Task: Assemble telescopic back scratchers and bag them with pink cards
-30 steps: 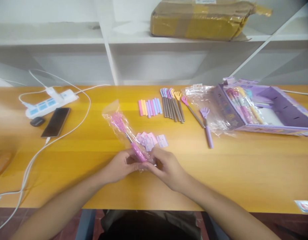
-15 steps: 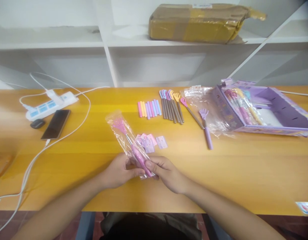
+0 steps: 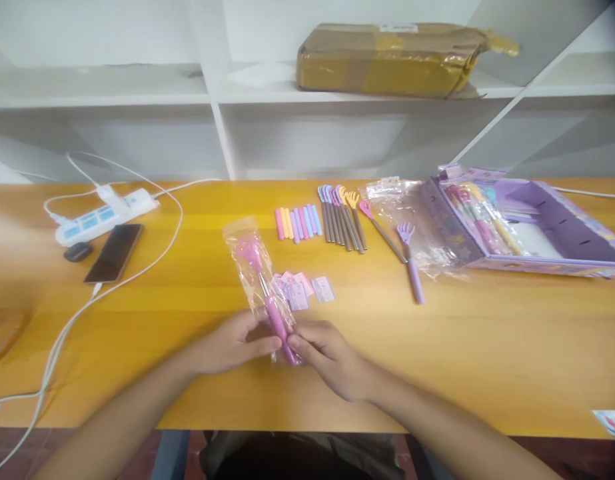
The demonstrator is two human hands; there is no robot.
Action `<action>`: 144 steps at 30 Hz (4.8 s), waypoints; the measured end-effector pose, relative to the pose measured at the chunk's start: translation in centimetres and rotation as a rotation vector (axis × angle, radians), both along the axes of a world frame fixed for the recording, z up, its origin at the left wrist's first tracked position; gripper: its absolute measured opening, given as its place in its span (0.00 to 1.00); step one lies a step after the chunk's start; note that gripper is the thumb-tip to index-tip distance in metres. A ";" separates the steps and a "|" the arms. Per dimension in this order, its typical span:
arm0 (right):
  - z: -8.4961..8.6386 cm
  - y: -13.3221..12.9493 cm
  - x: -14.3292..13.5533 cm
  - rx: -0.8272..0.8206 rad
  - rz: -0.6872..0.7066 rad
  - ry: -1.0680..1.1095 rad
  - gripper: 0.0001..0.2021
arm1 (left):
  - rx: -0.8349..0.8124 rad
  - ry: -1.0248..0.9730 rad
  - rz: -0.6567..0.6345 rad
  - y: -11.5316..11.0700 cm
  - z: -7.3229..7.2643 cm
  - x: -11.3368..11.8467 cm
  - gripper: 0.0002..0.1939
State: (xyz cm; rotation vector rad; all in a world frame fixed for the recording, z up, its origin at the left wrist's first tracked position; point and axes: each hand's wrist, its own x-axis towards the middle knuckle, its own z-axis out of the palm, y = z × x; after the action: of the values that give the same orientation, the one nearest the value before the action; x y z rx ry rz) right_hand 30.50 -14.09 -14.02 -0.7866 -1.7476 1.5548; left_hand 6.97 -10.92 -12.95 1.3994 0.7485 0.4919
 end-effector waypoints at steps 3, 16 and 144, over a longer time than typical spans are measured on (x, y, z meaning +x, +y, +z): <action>-0.1 0.6 0.1 0.220 0.028 -0.163 0.19 | 0.097 0.050 0.221 1.2 -0.3 -0.7 0.18; -0.8 1.2 0.2 0.529 0.120 -0.457 0.09 | 0.027 -0.339 0.908 4.7 -0.1 -1.8 0.13; -1.0 1.8 1.5 0.494 -0.450 -0.142 0.09 | -0.186 -0.080 0.282 1.0 -1.7 1.4 0.20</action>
State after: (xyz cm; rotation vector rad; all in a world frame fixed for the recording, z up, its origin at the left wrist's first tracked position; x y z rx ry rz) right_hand 32.01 -12.25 -14.99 -0.9612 -1.7908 0.7462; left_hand 8.39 -9.88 -14.64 1.1006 0.9085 0.6759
